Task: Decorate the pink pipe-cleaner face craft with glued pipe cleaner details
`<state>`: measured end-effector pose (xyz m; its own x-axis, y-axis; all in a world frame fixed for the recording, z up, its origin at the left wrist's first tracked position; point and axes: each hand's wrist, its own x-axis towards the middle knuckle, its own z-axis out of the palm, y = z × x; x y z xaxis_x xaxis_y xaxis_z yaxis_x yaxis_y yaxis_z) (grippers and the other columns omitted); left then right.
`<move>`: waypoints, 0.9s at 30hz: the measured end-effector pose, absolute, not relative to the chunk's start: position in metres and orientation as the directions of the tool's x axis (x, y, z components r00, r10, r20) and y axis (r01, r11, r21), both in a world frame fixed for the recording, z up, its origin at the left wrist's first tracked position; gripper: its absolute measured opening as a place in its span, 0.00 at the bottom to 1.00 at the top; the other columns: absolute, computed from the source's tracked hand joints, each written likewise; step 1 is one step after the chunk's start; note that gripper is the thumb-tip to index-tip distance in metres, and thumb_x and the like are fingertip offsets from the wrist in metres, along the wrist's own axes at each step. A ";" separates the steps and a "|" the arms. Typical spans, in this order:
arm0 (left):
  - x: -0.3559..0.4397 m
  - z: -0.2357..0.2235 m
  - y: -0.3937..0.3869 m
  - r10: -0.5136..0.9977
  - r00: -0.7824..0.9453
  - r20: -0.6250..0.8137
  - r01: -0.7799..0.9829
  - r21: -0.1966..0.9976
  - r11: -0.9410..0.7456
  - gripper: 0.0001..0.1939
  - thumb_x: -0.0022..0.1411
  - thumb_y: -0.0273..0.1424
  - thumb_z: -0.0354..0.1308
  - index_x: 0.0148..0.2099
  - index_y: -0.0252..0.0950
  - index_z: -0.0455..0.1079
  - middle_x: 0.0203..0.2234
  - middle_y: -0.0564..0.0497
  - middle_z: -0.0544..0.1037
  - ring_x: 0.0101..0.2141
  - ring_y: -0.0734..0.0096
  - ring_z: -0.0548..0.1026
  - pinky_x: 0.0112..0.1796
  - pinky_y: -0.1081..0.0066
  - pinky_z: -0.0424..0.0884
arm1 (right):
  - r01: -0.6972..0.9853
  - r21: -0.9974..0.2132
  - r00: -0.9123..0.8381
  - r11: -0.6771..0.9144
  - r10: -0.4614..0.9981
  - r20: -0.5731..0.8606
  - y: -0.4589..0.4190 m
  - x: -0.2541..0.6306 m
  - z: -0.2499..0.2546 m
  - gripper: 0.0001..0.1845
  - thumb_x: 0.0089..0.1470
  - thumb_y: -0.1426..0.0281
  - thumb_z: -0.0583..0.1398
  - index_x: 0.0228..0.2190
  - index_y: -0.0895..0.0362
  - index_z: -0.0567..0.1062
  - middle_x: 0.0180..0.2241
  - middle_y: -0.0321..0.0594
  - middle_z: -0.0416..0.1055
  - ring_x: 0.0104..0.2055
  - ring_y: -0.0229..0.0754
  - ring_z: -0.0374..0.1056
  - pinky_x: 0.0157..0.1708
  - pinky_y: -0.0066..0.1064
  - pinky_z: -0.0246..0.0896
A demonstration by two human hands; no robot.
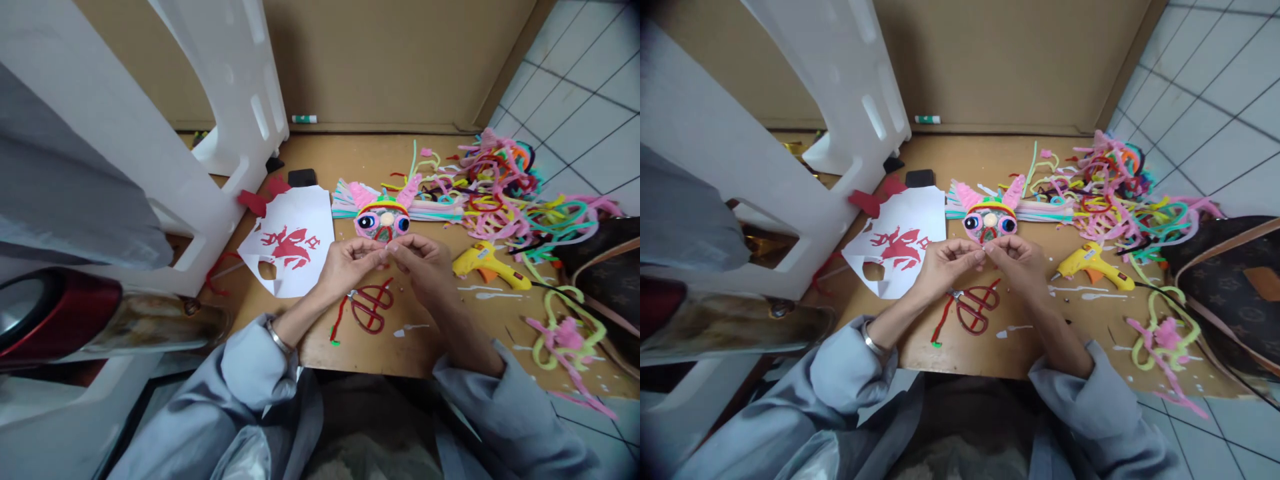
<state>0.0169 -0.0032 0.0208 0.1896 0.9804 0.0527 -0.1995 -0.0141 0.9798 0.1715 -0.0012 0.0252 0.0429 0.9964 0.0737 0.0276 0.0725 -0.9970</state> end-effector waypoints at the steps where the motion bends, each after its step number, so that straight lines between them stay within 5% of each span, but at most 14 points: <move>1: 0.017 0.020 -0.003 0.980 0.191 0.055 -0.186 0.982 -0.019 0.16 0.50 0.40 0.71 0.31 0.32 0.76 0.23 0.50 0.79 0.24 0.75 0.75 0.30 0.73 0.71 | 0.047 -0.995 0.054 0.085 0.995 0.088 -0.002 0.171 0.025 0.11 0.43 0.61 0.67 0.23 0.57 0.76 0.15 0.28 0.62 0.18 0.29 0.51 0.19 0.25 0.44; 12: 0.018 0.022 -0.004 0.985 0.164 0.059 -0.174 0.984 -0.030 0.11 0.52 0.35 0.67 0.30 0.32 0.73 0.21 0.53 0.77 0.23 0.76 0.74 0.31 0.74 0.71 | 0.067 -0.994 0.027 0.082 0.996 0.084 -0.004 0.167 0.025 0.12 0.43 0.60 0.67 0.24 0.57 0.76 0.19 0.33 0.71 0.20 0.33 0.60 0.21 0.26 0.54; 20: 0.018 0.020 -0.003 0.987 0.153 0.053 -0.177 0.984 -0.025 0.09 0.52 0.34 0.66 0.29 0.33 0.73 0.20 0.54 0.76 0.23 0.77 0.73 0.30 0.75 0.70 | 0.000 -0.996 -0.030 0.090 0.996 0.090 -0.003 0.169 0.024 0.15 0.45 0.58 0.67 0.24 0.58 0.76 0.14 0.27 0.60 0.18 0.29 0.49 0.19 0.25 0.46; 27: 0.017 0.021 -0.003 0.988 0.142 0.054 -0.171 0.985 -0.029 0.08 0.52 0.33 0.64 0.29 0.33 0.72 0.19 0.54 0.76 0.23 0.77 0.73 0.29 0.75 0.69 | -0.060 -0.995 -0.071 0.078 0.994 0.083 -0.001 0.172 0.019 0.18 0.49 0.55 0.65 0.26 0.58 0.79 0.15 0.28 0.60 0.19 0.30 0.52 0.19 0.26 0.45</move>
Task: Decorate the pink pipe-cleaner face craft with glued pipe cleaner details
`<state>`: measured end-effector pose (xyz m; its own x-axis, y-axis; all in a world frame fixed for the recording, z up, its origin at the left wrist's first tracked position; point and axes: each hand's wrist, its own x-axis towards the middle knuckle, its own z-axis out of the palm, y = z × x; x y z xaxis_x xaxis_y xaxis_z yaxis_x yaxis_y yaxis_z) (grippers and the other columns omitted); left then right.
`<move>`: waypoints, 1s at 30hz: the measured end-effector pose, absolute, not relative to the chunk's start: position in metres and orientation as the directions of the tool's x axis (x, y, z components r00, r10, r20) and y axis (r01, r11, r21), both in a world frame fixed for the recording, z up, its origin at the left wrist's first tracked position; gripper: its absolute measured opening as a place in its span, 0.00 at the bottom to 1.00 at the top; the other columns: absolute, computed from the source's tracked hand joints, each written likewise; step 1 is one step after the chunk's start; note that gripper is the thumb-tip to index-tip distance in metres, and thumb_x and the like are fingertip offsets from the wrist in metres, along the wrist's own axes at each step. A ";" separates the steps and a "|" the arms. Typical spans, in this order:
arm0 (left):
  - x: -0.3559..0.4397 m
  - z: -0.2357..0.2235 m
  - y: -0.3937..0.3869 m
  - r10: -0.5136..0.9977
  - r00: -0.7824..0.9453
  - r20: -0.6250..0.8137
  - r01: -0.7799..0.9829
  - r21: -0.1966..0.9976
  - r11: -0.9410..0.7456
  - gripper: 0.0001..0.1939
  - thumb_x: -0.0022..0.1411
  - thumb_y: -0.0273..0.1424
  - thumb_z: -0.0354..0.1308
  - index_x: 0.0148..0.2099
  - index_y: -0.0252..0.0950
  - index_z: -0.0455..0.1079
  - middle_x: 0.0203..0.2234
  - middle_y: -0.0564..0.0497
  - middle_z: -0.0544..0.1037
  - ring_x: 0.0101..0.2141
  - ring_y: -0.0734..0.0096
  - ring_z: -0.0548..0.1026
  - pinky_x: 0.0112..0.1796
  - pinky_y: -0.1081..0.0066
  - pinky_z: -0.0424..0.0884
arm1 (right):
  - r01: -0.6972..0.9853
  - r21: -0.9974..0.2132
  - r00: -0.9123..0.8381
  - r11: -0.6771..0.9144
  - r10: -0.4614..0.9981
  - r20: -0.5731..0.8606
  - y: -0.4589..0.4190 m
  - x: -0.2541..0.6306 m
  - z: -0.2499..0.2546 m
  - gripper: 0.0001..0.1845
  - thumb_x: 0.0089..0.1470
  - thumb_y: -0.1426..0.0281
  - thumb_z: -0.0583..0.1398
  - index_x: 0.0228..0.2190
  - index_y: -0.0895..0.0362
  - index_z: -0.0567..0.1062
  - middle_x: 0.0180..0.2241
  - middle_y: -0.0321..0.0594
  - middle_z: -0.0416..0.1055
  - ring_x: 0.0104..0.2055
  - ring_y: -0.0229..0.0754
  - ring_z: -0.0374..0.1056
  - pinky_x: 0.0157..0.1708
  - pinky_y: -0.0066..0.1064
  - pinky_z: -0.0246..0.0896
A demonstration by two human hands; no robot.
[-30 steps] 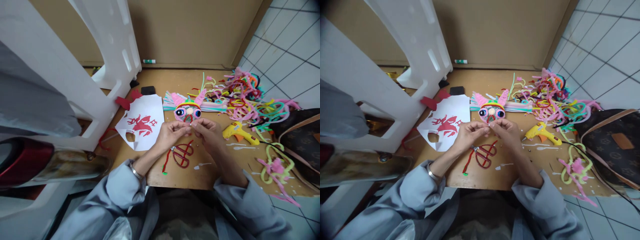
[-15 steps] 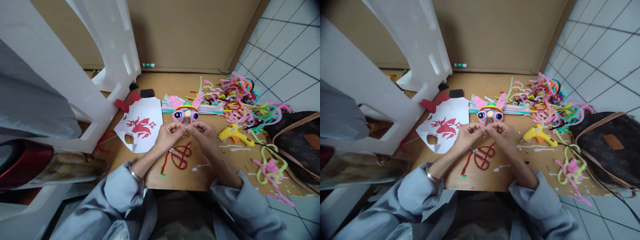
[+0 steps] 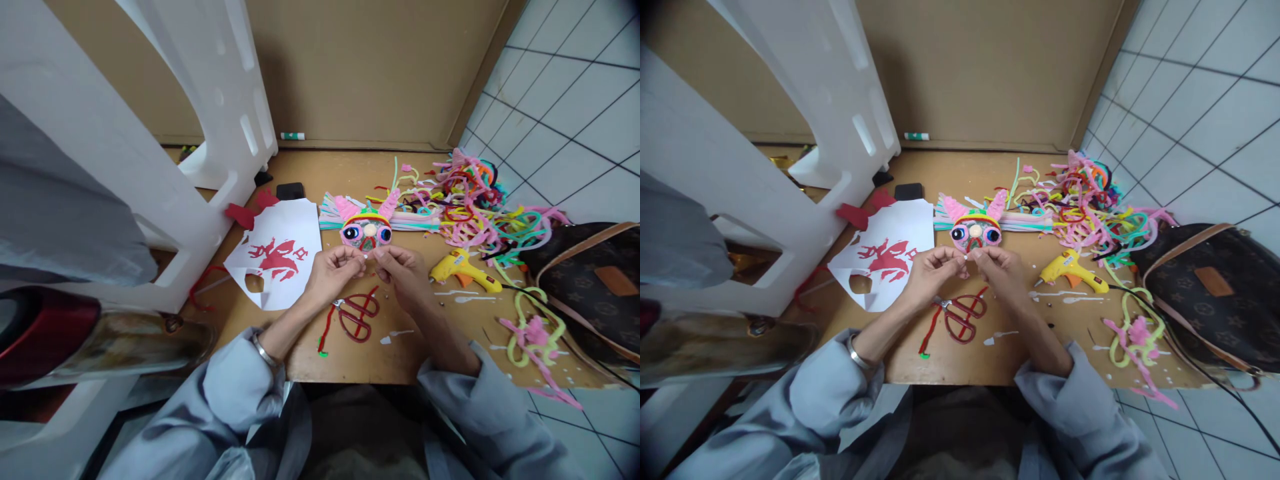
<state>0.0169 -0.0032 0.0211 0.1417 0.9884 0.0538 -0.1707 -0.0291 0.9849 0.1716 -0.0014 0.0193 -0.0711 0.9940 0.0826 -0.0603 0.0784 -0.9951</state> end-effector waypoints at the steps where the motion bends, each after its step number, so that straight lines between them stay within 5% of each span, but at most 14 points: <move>1: 0.017 0.021 -0.003 0.989 0.141 0.052 -0.169 0.985 -0.028 0.08 0.52 0.33 0.64 0.29 0.33 0.72 0.19 0.54 0.76 0.23 0.77 0.73 0.30 0.75 0.69 | -0.058 -0.995 -0.072 0.076 0.994 0.080 -0.001 0.171 0.020 0.17 0.48 0.55 0.66 0.26 0.58 0.79 0.15 0.28 0.60 0.18 0.30 0.51 0.19 0.26 0.45; 8: 0.018 0.020 -0.003 0.988 0.149 0.035 -0.180 0.984 -0.008 0.09 0.50 0.35 0.65 0.28 0.33 0.72 0.20 0.54 0.76 0.23 0.77 0.73 0.30 0.73 0.71 | -0.027 -0.994 -0.083 0.102 0.991 0.104 0.000 0.167 0.026 0.13 0.45 0.59 0.67 0.24 0.56 0.77 0.16 0.28 0.62 0.17 0.30 0.50 0.20 0.26 0.49; 13: 0.019 0.021 -0.005 0.991 0.130 -0.017 -0.206 0.977 0.044 0.10 0.50 0.35 0.67 0.29 0.33 0.73 0.20 0.55 0.75 0.23 0.77 0.72 0.31 0.73 0.71 | 0.236 -0.936 0.014 0.260 0.963 0.270 0.000 0.174 0.016 0.12 0.51 0.60 0.61 0.25 0.56 0.76 0.21 0.33 0.67 0.22 0.35 0.58 0.23 0.29 0.54; 16: 0.020 0.022 -0.007 0.986 0.155 -0.059 -0.252 0.963 0.097 0.13 0.49 0.38 0.69 0.29 0.33 0.73 0.20 0.56 0.74 0.21 0.79 0.69 0.31 0.73 0.71 | 0.595 -0.748 0.115 0.293 0.890 0.441 -0.010 0.202 0.010 0.11 0.55 0.64 0.57 0.27 0.56 0.76 0.27 0.39 0.72 0.28 0.41 0.65 0.31 0.33 0.61; 19: 0.021 0.024 -0.010 0.975 0.206 -0.079 -0.316 0.938 0.143 0.16 0.47 0.40 0.71 0.29 0.33 0.72 0.20 0.56 0.73 0.21 0.80 0.68 0.30 0.74 0.70 | 0.898 -0.432 0.203 0.081 0.795 0.572 -0.026 0.244 0.010 0.14 0.58 0.67 0.53 0.38 0.58 0.77 0.37 0.50 0.75 0.42 0.50 0.68 0.44 0.42 0.61; 23: 0.024 0.026 -0.014 0.956 0.270 -0.114 -0.366 0.906 0.211 0.19 0.44 0.41 0.73 0.28 0.33 0.72 0.20 0.56 0.73 0.21 0.81 0.68 0.26 0.77 0.66 | 0.968 -0.079 0.251 -0.238 0.914 0.319 -0.037 0.290 0.012 0.25 0.57 0.64 0.53 0.51 0.65 0.72 0.49 0.60 0.71 0.50 0.59 0.64 0.48 0.47 0.56; 26: 0.027 0.023 -0.015 0.946 0.300 -0.125 -0.392 0.888 0.242 0.19 0.43 0.40 0.74 0.29 0.33 0.72 0.20 0.56 0.73 0.21 0.82 0.67 0.25 0.78 0.65 | 0.970 -0.023 0.245 -0.244 0.960 0.135 -0.032 0.303 0.011 0.25 0.57 0.63 0.53 0.51 0.64 0.72 0.49 0.59 0.71 0.51 0.59 0.64 0.47 0.46 0.57; 30: 0.029 0.019 -0.014 0.937 0.326 -0.127 -0.420 0.868 0.264 0.20 0.42 0.40 0.75 0.29 0.33 0.71 0.20 0.56 0.72 0.21 0.83 0.67 0.25 0.79 0.65 | 0.961 -0.039 0.276 -0.274 0.958 0.073 -0.019 0.308 0.010 0.23 0.53 0.65 0.56 0.48 0.61 0.75 0.46 0.56 0.72 0.48 0.57 0.67 0.44 0.43 0.58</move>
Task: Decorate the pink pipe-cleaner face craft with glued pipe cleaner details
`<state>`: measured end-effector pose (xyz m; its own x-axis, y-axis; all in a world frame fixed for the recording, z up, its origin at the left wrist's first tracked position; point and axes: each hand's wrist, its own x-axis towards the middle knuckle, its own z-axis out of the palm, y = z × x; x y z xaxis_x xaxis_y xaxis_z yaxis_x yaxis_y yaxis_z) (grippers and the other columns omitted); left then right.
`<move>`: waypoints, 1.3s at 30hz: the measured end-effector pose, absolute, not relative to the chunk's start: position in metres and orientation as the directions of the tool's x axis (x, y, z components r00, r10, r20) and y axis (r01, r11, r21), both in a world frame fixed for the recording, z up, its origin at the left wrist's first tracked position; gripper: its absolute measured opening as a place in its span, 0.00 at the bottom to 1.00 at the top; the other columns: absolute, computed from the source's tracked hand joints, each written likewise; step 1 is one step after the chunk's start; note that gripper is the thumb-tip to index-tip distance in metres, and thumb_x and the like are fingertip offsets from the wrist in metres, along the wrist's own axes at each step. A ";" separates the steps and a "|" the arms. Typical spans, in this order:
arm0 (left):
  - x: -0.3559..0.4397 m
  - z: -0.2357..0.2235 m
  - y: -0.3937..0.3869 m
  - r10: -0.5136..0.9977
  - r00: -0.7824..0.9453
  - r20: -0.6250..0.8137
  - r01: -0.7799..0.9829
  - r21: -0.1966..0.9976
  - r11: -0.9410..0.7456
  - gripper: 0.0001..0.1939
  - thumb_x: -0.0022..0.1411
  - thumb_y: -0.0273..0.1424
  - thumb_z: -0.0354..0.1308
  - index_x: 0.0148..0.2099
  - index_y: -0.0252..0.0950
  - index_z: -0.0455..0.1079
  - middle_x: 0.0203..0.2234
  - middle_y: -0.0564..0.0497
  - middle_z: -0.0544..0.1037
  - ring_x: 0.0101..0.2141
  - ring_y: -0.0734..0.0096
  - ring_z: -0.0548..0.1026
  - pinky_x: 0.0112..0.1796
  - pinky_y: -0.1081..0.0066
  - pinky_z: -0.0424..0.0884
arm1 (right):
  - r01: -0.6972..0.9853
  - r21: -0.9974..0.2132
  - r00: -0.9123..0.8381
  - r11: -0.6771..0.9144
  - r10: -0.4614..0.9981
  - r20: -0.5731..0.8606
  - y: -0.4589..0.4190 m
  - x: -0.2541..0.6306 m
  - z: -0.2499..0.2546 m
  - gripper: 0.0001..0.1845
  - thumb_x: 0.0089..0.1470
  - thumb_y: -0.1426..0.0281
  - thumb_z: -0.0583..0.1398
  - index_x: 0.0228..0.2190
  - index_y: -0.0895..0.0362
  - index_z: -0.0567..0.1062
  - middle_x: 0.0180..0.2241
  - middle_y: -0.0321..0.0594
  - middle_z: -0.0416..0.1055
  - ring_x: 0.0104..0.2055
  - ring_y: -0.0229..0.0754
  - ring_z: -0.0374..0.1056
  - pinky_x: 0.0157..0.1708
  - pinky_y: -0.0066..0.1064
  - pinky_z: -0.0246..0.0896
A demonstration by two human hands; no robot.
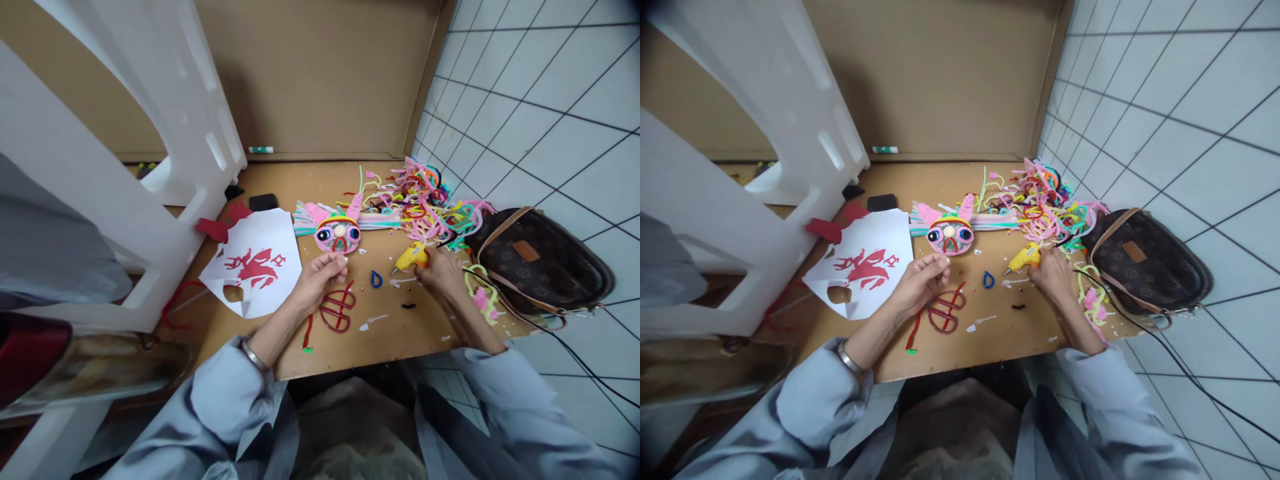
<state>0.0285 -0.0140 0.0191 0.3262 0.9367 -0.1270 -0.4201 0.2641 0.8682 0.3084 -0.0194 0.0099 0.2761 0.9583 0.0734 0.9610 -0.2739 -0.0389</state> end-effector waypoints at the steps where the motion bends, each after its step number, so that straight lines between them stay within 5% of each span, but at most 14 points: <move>1: 0.029 0.019 -0.014 0.932 0.337 -0.133 -0.424 0.862 0.276 0.20 0.42 0.40 0.75 0.29 0.33 0.71 0.20 0.56 0.72 0.21 0.83 0.68 0.25 0.79 0.65 | 0.957 -0.052 0.288 -0.285 0.955 0.064 -0.017 0.310 0.009 0.22 0.51 0.65 0.58 0.46 0.61 0.77 0.44 0.54 0.73 0.47 0.56 0.68 0.43 0.42 0.59; 5: 0.027 0.019 -0.014 0.911 0.388 -0.138 -0.453 0.832 0.319 0.21 0.43 0.39 0.75 0.30 0.33 0.70 0.21 0.57 0.72 0.21 0.83 0.68 0.25 0.79 0.65 | 0.936 -0.188 0.326 -0.298 0.935 0.137 -0.016 0.314 0.006 0.21 0.42 0.62 0.61 0.39 0.60 0.78 0.39 0.50 0.74 0.42 0.54 0.68 0.39 0.40 0.60; 10: 0.026 0.019 -0.013 0.891 0.429 -0.151 -0.506 0.777 0.375 0.20 0.46 0.38 0.75 0.31 0.33 0.68 0.22 0.57 0.72 0.21 0.83 0.68 0.25 0.80 0.65 | 0.816 -0.545 0.439 -0.193 0.821 0.366 -0.024 0.302 0.022 0.18 0.38 0.62 0.62 0.33 0.57 0.74 0.30 0.41 0.71 0.32 0.47 0.66 0.33 0.37 0.59; 15: 0.025 0.017 -0.011 0.877 0.452 -0.161 -0.547 0.727 0.415 0.19 0.47 0.34 0.75 0.32 0.33 0.67 0.23 0.57 0.71 0.22 0.83 0.68 0.26 0.80 0.67 | 0.362 -0.927 0.539 0.101 0.788 0.297 -0.013 0.268 0.042 0.15 0.40 0.59 0.64 0.29 0.54 0.70 0.23 0.31 0.64 0.23 0.37 0.56 0.24 0.30 0.52; 18: 0.025 0.018 -0.011 0.875 0.458 -0.158 -0.563 0.710 0.423 0.18 0.48 0.33 0.74 0.32 0.33 0.67 0.23 0.57 0.70 0.22 0.83 0.67 0.26 0.80 0.66 | 0.303 -0.925 0.451 0.230 0.820 0.352 0.000 0.250 0.039 0.16 0.44 0.58 0.65 0.30 0.54 0.69 0.25 0.31 0.64 0.26 0.36 0.56 0.26 0.30 0.53; 25: 0.025 0.016 -0.012 0.844 0.511 -0.162 -0.579 0.662 0.477 0.16 0.50 0.31 0.72 0.31 0.34 0.66 0.24 0.56 0.68 0.24 0.80 0.66 0.28 0.76 0.65 | 0.713 -0.664 0.351 0.227 0.704 0.618 0.002 0.236 0.016 0.16 0.45 0.60 0.63 0.26 0.51 0.60 0.28 0.35 0.62 0.32 0.42 0.61 0.33 0.35 0.61; 39: 0.025 0.005 -0.012 0.789 0.596 -0.148 -0.511 0.688 0.515 0.19 0.50 0.37 0.73 0.29 0.35 0.64 0.22 0.56 0.66 0.25 0.78 0.65 0.29 0.73 0.66 | 0.775 -0.571 0.233 0.271 0.717 0.657 -0.012 0.233 0.013 0.10 0.49 0.63 0.60 0.27 0.51 0.62 0.31 0.40 0.65 0.36 0.47 0.64 0.36 0.38 0.62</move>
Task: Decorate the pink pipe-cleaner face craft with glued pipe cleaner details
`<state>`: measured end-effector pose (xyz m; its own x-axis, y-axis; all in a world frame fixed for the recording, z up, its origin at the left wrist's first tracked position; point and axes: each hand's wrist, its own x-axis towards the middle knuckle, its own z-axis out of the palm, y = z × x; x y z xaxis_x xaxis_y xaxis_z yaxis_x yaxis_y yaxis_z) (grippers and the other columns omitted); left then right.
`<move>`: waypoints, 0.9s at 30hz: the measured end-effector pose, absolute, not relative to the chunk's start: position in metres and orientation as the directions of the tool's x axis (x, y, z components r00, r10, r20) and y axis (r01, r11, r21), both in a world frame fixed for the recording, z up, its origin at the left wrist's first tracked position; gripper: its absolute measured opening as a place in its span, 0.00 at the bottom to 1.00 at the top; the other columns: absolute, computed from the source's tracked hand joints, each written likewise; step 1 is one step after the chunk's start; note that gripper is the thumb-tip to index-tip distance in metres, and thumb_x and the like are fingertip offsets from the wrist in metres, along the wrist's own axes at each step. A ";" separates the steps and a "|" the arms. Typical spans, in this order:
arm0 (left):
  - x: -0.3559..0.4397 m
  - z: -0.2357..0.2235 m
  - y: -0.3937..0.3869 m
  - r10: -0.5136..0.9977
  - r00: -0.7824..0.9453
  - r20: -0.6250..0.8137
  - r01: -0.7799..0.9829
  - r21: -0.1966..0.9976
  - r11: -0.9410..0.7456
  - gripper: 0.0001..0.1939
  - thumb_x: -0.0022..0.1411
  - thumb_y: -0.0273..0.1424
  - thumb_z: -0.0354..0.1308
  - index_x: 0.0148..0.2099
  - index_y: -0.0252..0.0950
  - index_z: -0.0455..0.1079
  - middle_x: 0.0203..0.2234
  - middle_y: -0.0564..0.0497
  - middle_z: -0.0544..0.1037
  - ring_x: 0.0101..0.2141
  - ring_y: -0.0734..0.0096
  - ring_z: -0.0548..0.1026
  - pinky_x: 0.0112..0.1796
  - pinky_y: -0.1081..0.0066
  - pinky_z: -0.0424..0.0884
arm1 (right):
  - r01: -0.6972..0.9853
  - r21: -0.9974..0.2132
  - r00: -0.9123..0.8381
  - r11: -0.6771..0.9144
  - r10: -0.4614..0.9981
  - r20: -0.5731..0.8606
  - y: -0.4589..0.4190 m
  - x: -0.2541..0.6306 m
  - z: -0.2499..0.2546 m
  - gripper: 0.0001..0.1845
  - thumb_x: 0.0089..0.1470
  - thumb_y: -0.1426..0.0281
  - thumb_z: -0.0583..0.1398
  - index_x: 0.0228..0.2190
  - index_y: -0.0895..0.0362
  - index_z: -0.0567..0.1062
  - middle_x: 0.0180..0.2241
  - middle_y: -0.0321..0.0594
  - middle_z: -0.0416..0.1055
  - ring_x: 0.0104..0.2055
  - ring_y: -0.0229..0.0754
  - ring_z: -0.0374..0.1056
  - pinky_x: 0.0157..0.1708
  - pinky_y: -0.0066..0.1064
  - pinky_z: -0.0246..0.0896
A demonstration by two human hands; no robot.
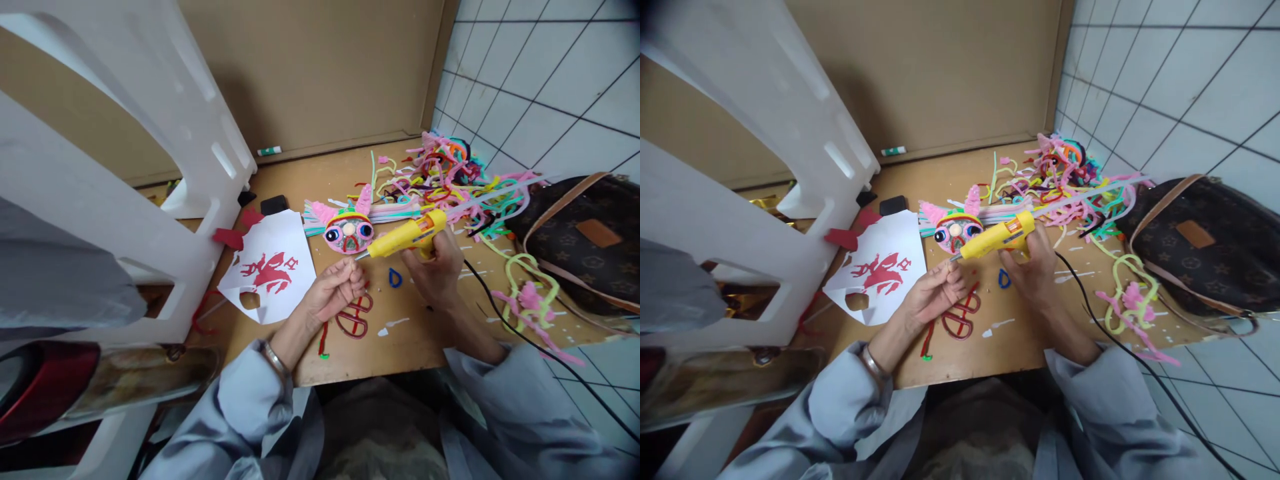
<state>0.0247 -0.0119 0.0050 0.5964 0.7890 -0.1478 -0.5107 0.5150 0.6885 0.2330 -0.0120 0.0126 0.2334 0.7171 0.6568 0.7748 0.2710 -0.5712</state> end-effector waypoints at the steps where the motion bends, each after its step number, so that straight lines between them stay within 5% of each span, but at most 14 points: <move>1: 0.025 0.005 -0.012 0.791 0.593 -0.152 -0.508 0.692 0.513 0.19 0.50 0.37 0.73 0.29 0.35 0.64 0.22 0.56 0.66 0.25 0.77 0.65 0.29 0.73 0.66 | 0.776 -0.570 0.232 0.270 0.719 0.656 -0.012 0.233 0.013 0.10 0.48 0.63 0.60 0.26 0.51 0.61 0.30 0.39 0.64 0.35 0.46 0.63 0.36 0.38 0.62; 17: 0.026 0.009 -0.012 0.807 0.577 -0.128 -0.532 0.690 0.490 0.19 0.48 0.36 0.74 0.29 0.34 0.65 0.22 0.56 0.65 0.24 0.79 0.64 0.29 0.75 0.64 | 0.814 -0.517 0.208 0.263 0.700 0.684 -0.014 0.232 0.016 0.16 0.49 0.62 0.59 0.23 0.50 0.54 0.25 0.34 0.60 0.29 0.42 0.59 0.30 0.35 0.58; 27: 0.026 0.009 -0.011 0.810 0.572 -0.128 -0.529 0.698 0.483 0.19 0.48 0.34 0.74 0.30 0.32 0.67 0.21 0.56 0.67 0.23 0.80 0.66 0.28 0.77 0.64 | 0.791 -0.456 0.136 0.407 0.611 0.780 -0.011 0.235 0.010 0.16 0.49 0.66 0.61 0.24 0.51 0.57 0.26 0.33 0.59 0.28 0.41 0.58 0.28 0.33 0.54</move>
<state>0.0263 -0.0113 0.0086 0.5717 0.8104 -0.1281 -0.5285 0.4832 0.6980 0.2348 -0.0115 0.0103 0.1362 0.6107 0.7801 0.7915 0.4065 -0.4564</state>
